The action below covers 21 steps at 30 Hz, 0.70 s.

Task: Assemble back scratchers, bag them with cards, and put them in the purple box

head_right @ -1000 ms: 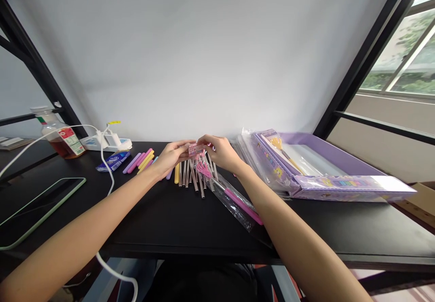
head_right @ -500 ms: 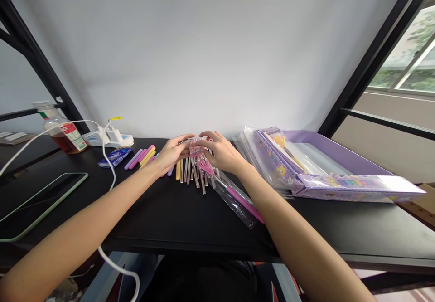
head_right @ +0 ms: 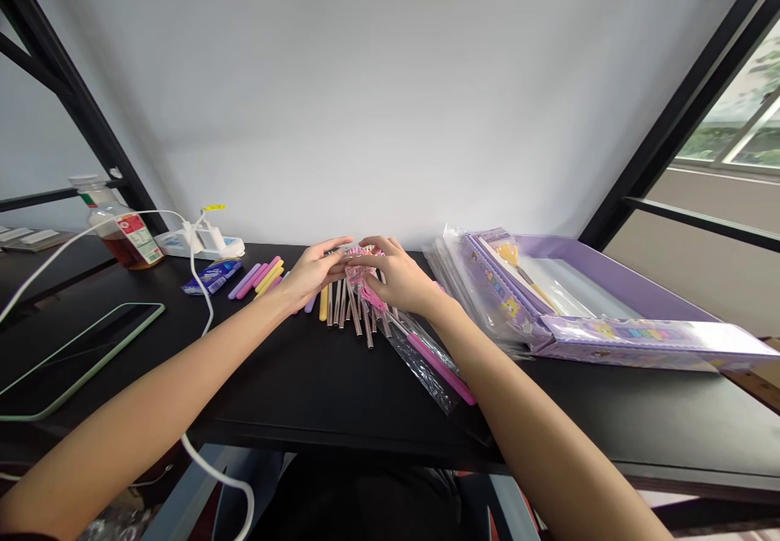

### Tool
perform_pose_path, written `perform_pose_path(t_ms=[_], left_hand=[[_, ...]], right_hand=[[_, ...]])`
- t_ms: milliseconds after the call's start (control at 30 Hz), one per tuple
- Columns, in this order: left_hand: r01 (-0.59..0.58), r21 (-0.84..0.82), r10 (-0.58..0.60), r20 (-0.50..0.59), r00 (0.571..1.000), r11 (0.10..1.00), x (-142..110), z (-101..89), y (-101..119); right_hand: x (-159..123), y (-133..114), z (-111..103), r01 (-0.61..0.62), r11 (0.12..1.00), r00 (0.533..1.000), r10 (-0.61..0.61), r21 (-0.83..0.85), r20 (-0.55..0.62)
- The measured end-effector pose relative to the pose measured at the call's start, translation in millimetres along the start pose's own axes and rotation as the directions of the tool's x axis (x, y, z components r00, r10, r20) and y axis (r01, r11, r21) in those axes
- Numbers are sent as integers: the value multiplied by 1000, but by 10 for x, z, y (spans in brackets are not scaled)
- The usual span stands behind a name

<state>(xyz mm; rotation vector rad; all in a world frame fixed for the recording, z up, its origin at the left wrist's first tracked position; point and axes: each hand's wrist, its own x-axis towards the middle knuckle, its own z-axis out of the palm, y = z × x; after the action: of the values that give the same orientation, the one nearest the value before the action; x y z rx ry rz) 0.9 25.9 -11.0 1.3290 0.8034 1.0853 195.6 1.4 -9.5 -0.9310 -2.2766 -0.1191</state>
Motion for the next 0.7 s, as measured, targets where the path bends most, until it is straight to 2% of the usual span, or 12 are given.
perform_pose_path(t_ms=[200,300,367,433,467,500,567,700], left_hand=[[-61,51,58,43,997,997,-6,7,-28],[-121,179,111,64,992,976,0,-13,-61],[-165,304,150,71,986,938,5,-36,-95],[-183,422,158,94,983,888,7,-56,-133],[-187,476,157,102,982,859,7,-63,-150],[-191,527,160,106,982,828,5,-66,-163],[-200,597,165,113,980,777,-4,-61,-172],[-213,595,137,170,976,775,-39,-27,-141]], right_hand=[[17,-31,-215,-177,979,984,176,103,13],[-17,-20,-366,-300,954,943,291,29,161],[-55,-13,-438,-369,929,861,354,-29,365],[-91,-14,-473,-430,902,723,373,-44,581],[-103,-17,-477,-456,889,659,367,-39,657],[-109,-21,-475,-478,878,613,360,-33,703],[-105,-29,-463,-507,862,565,353,-25,746],[-71,-40,-443,-522,853,531,340,-17,776]])
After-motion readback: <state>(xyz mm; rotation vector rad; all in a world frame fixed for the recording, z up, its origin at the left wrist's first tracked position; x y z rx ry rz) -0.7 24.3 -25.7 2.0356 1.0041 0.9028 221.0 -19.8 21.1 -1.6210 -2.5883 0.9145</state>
